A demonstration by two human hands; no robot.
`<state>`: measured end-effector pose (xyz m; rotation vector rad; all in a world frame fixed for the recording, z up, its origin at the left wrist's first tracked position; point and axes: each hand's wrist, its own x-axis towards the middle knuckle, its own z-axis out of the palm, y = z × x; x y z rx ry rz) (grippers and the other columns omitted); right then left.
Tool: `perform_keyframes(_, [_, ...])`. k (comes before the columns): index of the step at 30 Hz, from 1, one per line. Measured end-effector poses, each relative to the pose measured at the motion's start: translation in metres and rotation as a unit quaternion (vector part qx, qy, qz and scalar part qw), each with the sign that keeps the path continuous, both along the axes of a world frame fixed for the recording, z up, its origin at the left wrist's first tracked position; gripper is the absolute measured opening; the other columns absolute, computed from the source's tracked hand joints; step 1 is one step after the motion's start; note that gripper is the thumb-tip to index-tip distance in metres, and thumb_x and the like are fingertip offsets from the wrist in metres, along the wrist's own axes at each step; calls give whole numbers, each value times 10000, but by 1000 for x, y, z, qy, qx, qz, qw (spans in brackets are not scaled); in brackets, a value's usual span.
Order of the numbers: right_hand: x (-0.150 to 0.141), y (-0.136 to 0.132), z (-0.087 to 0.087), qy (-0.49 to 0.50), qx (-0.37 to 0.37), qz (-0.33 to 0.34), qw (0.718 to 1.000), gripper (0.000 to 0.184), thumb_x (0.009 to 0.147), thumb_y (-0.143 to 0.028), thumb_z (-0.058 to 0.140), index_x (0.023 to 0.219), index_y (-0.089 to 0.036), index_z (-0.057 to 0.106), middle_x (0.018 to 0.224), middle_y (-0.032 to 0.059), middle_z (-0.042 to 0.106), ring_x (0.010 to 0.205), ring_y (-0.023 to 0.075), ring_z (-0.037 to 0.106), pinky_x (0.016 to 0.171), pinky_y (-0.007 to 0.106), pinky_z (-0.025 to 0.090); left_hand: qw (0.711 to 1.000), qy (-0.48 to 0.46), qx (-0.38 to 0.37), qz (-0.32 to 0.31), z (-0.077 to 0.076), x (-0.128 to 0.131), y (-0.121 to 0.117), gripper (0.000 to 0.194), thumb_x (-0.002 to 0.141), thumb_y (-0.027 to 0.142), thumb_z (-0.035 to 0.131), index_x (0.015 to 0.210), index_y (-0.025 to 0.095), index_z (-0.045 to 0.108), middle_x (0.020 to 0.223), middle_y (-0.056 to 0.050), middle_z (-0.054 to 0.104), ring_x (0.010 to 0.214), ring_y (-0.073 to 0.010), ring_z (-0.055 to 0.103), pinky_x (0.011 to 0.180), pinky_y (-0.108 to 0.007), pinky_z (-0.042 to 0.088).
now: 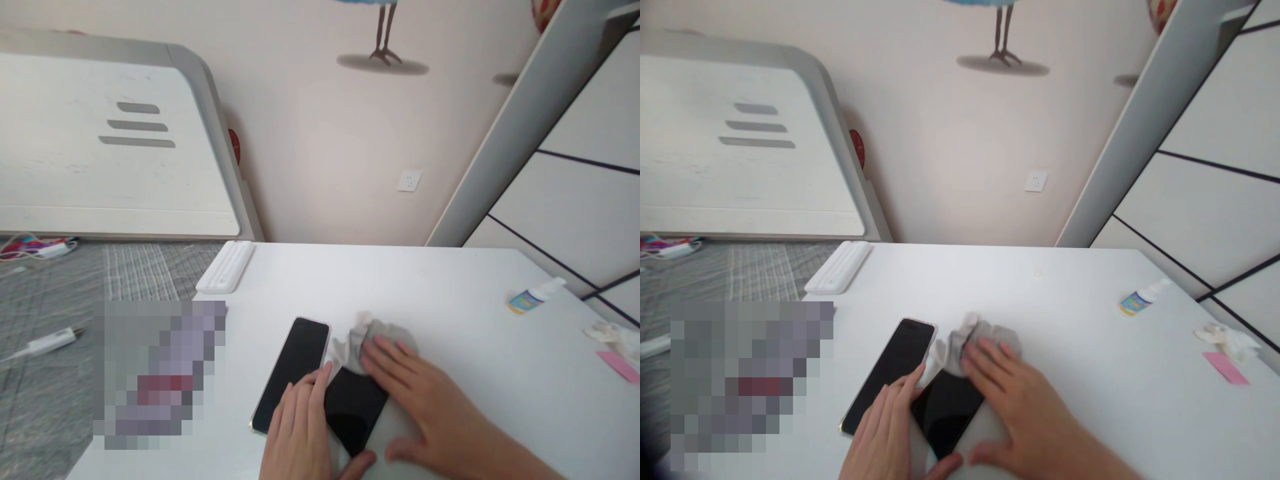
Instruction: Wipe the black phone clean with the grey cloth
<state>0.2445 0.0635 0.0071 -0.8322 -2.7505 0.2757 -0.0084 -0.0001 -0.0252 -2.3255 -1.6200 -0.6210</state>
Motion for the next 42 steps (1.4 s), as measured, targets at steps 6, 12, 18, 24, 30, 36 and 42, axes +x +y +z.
perform_keyframes(6, [3,-2,3,0,-16,20,1000,822,1044,-591,608,1697,-215,281,1659,80,443,1554,253,420,1320,430,293,1000,-11,4,-7,1,2,3,1024,824,654,760,1549,57,353,1316,-210,720,1140,-353,728,931,-475,615])
perform_keyframes(12, [-2,-5,2,-15,21,87,996,609,1095,-448,579,1639,-222,426,1613,28,504,1521,232,469,1306,382,326,1000,-7,8,-19,3,0,4,1005,883,638,709,1582,45,299,1313,-212,723,1139,-342,731,936,-467,611])
perform_keyframes(18, [5,3,7,-13,-19,-34,999,961,963,-731,631,1692,-195,305,1689,138,371,1574,352,369,1320,558,258,1000,-7,5,1,4,0,2,1024,866,702,696,1570,59,321,1306,-213,720,1146,-361,728,925,-486,612])
perform_keyframes(24, [10,5,8,-15,-13,49,999,749,1056,-588,589,1687,-304,303,1650,47,462,1539,270,447,1338,513,230,1000,-3,9,-4,8,1,1,966,867,708,698,1506,49,395,1282,-201,734,1119,-335,745,930,-463,622])
perform_keyframes(30, [4,-3,2,-16,53,39,998,746,1034,-600,619,1665,-290,372,1644,28,479,1526,327,459,1293,519,353,1000,15,21,3,7,2,0,1030,848,716,703,1546,46,349,1237,-205,746,1090,-351,758,889,-471,640])
perform_keyframes(36, [13,-5,34,151,5,-54,987,433,1096,-522,542,1447,-275,601,1249,41,779,1136,223,742,988,330,607,1000,0,11,8,9,4,0,1084,798,773,725,1528,58,363,1275,-216,736,1101,-361,754,896,-492,645])
perform_keyframes(42, [28,19,33,145,-67,-229,960,340,1006,-472,703,1284,-281,661,1158,58,717,1025,249,697,878,393,589,1000,-6,-4,4,13,4,2,1119,727,713,824,1510,56,369,1277,-213,741,1096,-363,753,904,-503,649])
